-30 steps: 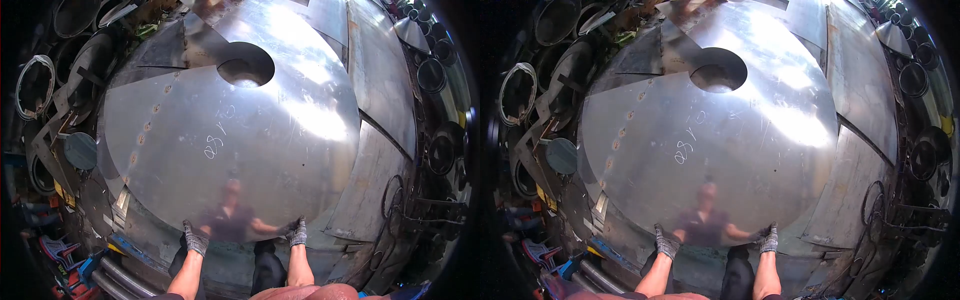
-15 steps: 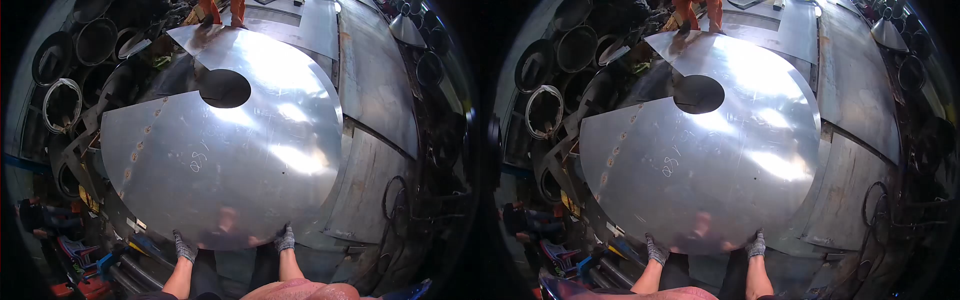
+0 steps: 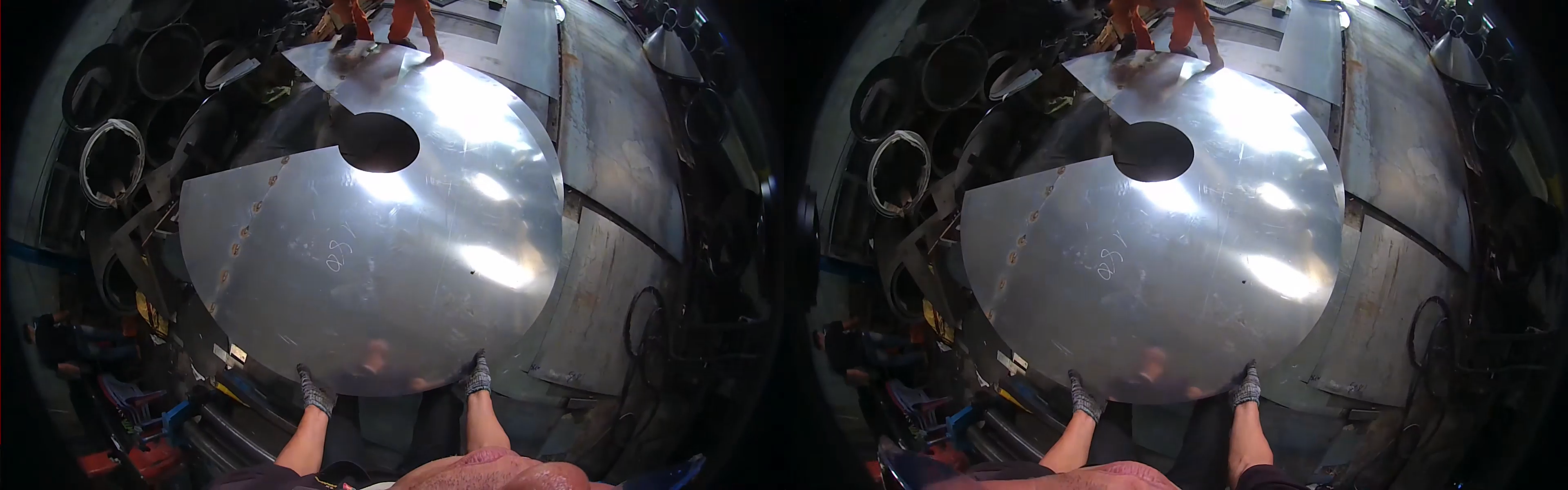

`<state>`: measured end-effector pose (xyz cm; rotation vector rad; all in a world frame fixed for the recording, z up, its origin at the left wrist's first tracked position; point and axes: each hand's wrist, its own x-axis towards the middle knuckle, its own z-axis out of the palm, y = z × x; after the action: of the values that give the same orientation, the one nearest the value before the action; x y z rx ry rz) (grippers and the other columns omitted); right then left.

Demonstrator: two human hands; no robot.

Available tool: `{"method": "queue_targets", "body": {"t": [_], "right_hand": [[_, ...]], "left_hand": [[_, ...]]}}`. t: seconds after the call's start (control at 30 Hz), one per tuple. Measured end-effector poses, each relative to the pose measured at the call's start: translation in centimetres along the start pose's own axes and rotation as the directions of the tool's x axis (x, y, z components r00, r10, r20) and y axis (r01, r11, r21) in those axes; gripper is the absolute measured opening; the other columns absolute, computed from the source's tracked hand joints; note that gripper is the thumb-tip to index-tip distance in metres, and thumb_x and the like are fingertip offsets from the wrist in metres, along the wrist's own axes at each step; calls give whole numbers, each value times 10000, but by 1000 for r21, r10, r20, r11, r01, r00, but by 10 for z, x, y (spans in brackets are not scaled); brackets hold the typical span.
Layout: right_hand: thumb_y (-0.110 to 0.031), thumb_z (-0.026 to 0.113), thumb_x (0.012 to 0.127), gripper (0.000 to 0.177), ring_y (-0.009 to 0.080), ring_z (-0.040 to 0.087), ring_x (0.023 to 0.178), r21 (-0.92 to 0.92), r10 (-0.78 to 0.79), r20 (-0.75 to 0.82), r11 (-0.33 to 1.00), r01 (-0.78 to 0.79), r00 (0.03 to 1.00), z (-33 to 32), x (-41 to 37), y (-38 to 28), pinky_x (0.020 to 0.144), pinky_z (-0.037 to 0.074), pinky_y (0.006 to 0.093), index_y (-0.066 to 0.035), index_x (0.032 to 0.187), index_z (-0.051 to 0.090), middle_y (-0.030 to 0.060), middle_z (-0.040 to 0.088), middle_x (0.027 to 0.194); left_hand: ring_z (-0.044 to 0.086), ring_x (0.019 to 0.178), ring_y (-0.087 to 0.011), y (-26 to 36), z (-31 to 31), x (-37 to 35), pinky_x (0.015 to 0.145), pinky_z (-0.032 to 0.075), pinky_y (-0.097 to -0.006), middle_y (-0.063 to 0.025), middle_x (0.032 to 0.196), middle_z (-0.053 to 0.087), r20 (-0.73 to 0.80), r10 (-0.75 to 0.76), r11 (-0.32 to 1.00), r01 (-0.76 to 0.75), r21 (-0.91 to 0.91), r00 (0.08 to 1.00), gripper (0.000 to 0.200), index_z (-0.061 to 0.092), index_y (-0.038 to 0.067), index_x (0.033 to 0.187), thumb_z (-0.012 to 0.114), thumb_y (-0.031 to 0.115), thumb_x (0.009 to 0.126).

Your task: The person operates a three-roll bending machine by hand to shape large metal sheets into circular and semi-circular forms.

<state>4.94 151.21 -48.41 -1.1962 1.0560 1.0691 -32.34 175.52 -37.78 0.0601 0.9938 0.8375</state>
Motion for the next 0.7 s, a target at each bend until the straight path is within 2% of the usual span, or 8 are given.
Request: {"method": "queue_targets", "body": {"t": [0.17,0.23,0.3,0.4,0.47,0.5,0.57,0.7], "right_hand": [[-771,643,860,698,332,624,994,-20,-31,-17,999,30,999,-16,70,-4,876,513,538,-146,1168,690,99,698,1127],[-784,694,816,610,296,612,782,12,1,-14,1000,-1,1000,-14,87,-18,742,531,497,-179,896,712,57,690,873],[-776,698,820,593,290,608,775,37,-67,12,997,66,998,-7,106,-34,738,529,496,-187,890,712,54,690,877],[-758,694,840,567,268,604,748,105,-93,28,990,90,995,-23,138,-50,718,520,486,-195,906,717,50,689,853],[-734,696,857,563,257,603,726,-1,-157,3,988,157,988,-6,112,-73,694,511,469,-178,938,728,51,695,837],[-727,687,869,593,262,625,781,4,-143,94,990,143,985,-4,80,-84,751,523,451,-152,1005,734,63,715,899],[-725,681,874,606,265,633,833,-26,-170,73,985,172,983,-11,57,-101,796,530,453,-145,1040,729,64,721,954],[-687,640,926,624,283,624,1059,21,-225,99,974,224,969,-22,-3,-133,986,509,458,-131,1207,677,73,699,1182]], "left_hand": [[498,1373,-309,-17,27,0,1196,367,-476,-106,1501,552,-279,-29,998,45,52,960,770,513,94,1489,394,695,1024],[491,1378,-307,-30,2,12,1193,373,-475,-102,1511,541,-141,2,998,6,56,990,788,503,98,1497,436,707,1003],[484,1383,-305,-43,9,29,1190,379,-474,-97,1522,530,23,25,998,-26,55,999,809,494,101,1505,477,719,982],[428,1432,-334,-59,10,24,1222,308,-497,-84,1592,460,-105,-43,999,43,-7,994,806,428,135,1567,421,712,1004],[431,1427,-338,-73,-13,29,1222,318,-501,-99,1584,457,82,74,981,-87,172,994,849,440,120,1549,508,727,960],[432,1425,-339,-76,-8,22,1221,322,-503,-104,1581,457,149,106,965,-138,221,983,864,444,115,1543,537,732,945],[360,1475,-370,-75,58,-12,1234,268,-552,-103,1635,382,-183,-37,998,45,39,982,893,390,136,1579,486,759,947],[317,1496,-389,-84,48,-37,1220,225,-629,-100,1663,338,43,-100,992,96,85,994,921,358,180,1602,374,819,939]]}}
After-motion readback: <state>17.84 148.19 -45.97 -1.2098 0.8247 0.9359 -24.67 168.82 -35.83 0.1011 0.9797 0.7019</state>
